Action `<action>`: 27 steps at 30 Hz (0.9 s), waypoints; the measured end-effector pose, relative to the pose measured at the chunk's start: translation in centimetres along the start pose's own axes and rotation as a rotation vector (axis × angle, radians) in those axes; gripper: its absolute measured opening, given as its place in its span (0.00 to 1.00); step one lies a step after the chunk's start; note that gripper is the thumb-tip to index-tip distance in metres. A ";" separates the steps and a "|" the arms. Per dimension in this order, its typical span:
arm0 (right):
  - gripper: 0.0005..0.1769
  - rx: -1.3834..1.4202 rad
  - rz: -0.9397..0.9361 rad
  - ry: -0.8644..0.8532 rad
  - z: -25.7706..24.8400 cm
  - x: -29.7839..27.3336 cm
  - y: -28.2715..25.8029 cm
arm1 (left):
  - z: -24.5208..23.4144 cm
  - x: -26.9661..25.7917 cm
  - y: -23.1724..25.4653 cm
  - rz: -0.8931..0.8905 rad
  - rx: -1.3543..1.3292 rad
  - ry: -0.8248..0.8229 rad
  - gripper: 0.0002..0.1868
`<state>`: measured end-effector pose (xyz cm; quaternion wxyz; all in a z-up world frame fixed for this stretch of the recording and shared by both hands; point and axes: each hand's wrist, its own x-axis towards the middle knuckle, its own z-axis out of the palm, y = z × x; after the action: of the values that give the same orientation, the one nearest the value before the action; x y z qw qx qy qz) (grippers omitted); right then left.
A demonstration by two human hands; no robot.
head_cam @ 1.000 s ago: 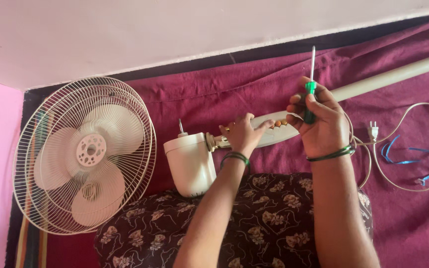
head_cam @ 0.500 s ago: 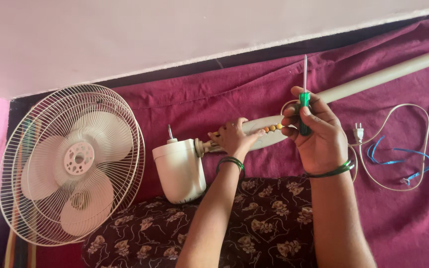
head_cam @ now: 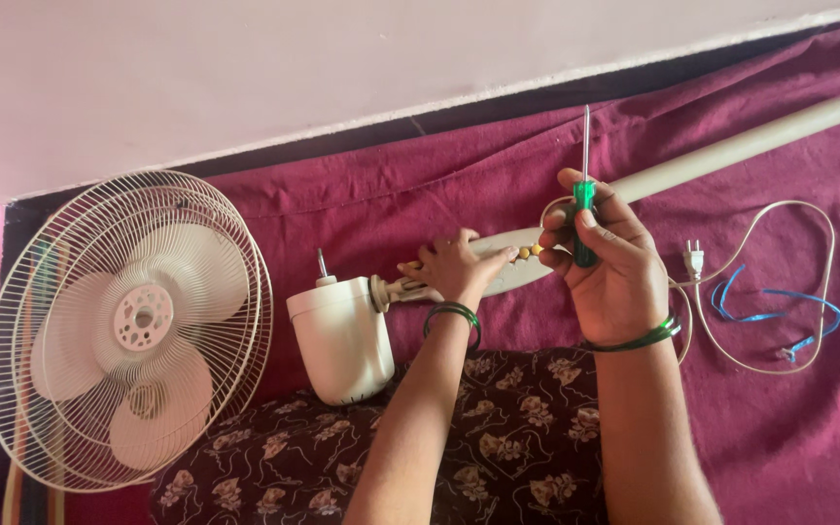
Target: The person uses a screwdriver to remove screws from the rear housing of an electric fan. They detach the rear cover and continue unscrewing fasteners from the motor housing, leaving the fan partially disassembled on the floor.
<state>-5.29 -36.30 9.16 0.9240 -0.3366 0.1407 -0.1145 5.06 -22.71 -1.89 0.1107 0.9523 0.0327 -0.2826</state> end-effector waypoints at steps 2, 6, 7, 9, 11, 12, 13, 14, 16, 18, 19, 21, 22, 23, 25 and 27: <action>0.22 0.001 0.000 -0.003 0.2 0.0 0.1 | 0.1 0.0 -0.1 0.014 0.003 -0.009 0.47; 0.23 -0.019 0.004 0.011 0.6 0.1 0.1 | 1.3 -0.1 0.2 0.042 -0.038 0.007 0.49; 0.23 -0.021 0.007 0.016 0.6 0.1 0.2 | 1.9 0.0 0.5 0.052 -0.044 0.050 0.47; 0.23 -0.029 0.017 0.029 0.5 0.1 0.3 | 3.1 0.3 1.4 0.071 -0.060 0.130 0.42; 0.22 -0.052 0.017 0.047 0.5 0.0 0.4 | 3.8 0.8 2.0 0.045 -0.096 0.106 0.43; 0.22 -0.065 0.013 0.049 0.7 0.2 0.3 | 3.8 1.2 2.3 0.034 -0.116 0.101 0.43; 0.22 -0.061 0.016 0.052 0.8 0.3 0.2 | 3.8 1.3 2.3 0.030 -0.128 0.104 0.42; 0.22 -0.055 0.016 0.056 0.9 0.3 0.3 | 4.0 1.2 2.3 0.030 -0.137 0.108 0.40; 0.23 -0.045 0.019 0.057 0.8 0.3 0.4 | 4.1 1.1 1.9 0.042 -0.146 0.111 0.41; 0.22 -0.037 0.029 0.052 0.6 0.2 0.7 | 4.3 1.0 1.2 0.065 -0.144 0.109 0.44; 0.23 -0.032 0.035 0.049 0.6 0.1 0.9 | 4.3 1.1 1.0 0.061 -0.123 0.109 0.44; 0.23 -0.025 0.041 0.045 0.4 0.1 1.0 | 4.3 1.2 1.1 0.061 -0.082 0.106 0.46; 0.23 -0.019 0.039 0.045 0.4 0.2 1.0 | 4.3 1.4 1.4 0.054 -0.081 0.087 0.45; 0.23 -0.013 0.036 0.045 0.4 0.2 1.0 | 4.3 1.6 1.6 0.047 -0.079 0.068 0.45; 0.23 -0.002 0.040 0.049 0.4 0.2 1.1 | 4.6 1.8 1.6 0.045 -0.076 0.062 0.43; 0.23 0.003 0.045 0.054 0.4 0.4 1.2 | 5.1 2.0 1.4 0.062 -0.083 0.090 0.41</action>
<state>-4.65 -35.28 8.63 0.9227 -0.3287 0.1732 -0.1028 4.16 -25.27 -6.85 0.1572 0.9592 0.0198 -0.2341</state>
